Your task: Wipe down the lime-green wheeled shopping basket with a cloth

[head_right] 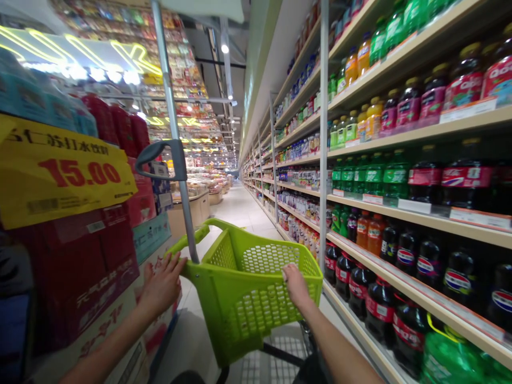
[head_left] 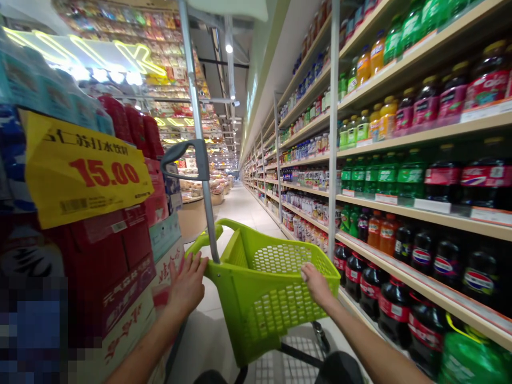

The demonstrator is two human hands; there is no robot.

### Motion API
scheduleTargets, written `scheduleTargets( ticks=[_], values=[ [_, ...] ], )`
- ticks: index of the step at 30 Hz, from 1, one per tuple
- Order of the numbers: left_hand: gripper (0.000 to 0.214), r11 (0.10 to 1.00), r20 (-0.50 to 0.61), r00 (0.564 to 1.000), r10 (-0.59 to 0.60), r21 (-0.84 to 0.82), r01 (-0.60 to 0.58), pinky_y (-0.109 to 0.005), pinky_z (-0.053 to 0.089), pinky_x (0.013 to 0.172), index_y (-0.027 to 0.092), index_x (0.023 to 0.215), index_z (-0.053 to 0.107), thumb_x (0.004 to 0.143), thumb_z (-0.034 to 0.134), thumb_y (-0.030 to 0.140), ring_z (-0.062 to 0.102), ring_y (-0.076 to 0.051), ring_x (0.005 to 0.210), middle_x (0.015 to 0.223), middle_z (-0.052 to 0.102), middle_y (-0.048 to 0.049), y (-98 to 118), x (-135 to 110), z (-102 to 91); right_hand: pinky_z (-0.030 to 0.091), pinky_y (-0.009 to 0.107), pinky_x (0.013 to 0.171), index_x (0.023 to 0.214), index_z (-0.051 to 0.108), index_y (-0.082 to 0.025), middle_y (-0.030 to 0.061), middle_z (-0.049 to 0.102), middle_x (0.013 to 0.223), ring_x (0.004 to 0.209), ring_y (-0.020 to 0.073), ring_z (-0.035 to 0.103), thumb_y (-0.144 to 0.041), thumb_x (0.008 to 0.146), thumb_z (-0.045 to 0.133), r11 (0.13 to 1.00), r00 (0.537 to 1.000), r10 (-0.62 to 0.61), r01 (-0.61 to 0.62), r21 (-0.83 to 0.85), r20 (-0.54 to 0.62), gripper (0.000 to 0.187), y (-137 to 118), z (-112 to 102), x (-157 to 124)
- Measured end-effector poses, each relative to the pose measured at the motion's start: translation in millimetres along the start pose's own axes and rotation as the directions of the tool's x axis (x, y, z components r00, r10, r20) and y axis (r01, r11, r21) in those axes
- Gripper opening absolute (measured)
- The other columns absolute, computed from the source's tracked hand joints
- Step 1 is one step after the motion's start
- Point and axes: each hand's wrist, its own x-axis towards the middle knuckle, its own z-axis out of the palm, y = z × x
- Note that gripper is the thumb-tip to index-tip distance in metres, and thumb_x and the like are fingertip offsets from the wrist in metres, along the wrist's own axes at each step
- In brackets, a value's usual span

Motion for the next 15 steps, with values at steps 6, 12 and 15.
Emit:
scheduleTargets(
  ticks=[6, 12, 15],
  values=[
    [0.06, 0.999, -0.067, 0.998, -0.009, -0.047, 0.006, -0.06, 0.001, 0.104, 0.011, 0.128, 0.038, 0.069, 0.035, 0.007, 0.028, -0.026, 0.129, 0.139, 0.035, -0.0108, 14, -2, -1.3, 0.032, 0.042, 0.1, 0.104, 0.062, -0.021, 0.0069, 0.053, 0.124, 0.12, 0.0214, 0.042, -0.017, 0.078, 0.042, 0.975, 0.984, -0.179, 0.176, 0.134, 0.007, 0.033, -4, 24, -5],
    [0.061, 0.993, -0.115, 0.992, 0.053, -0.101, -0.064, -0.053, -0.013, 0.105, 0.014, 0.127, 0.041, 0.068, 0.035, 0.005, 0.026, -0.021, 0.13, 0.14, 0.034, -0.0065, 15, -8, 12.8, 0.035, 0.044, 0.098, 0.095, 0.065, -0.017, 0.011, 0.058, 0.116, 0.113, 0.024, 0.049, -0.015, 0.075, 0.039, 0.981, 0.962, 0.192, -0.19, 0.032, -0.192, 0.034, 71, -22, -15],
    [0.059, 0.992, -0.13, 0.99, 0.046, -0.107, -0.061, -0.053, -0.01, 0.106, 0.014, 0.127, 0.041, 0.069, 0.035, 0.006, 0.026, -0.022, 0.13, 0.139, 0.035, -0.0067, 15, -7, 14.6, 0.036, 0.041, 0.098, 0.097, 0.065, -0.02, 0.0085, 0.058, 0.116, 0.113, 0.0214, 0.049, -0.012, 0.073, 0.039, 0.99, 0.973, 0.141, -0.135, 0.043, -0.184, 0.037, 45, -1, -12]
  ],
)
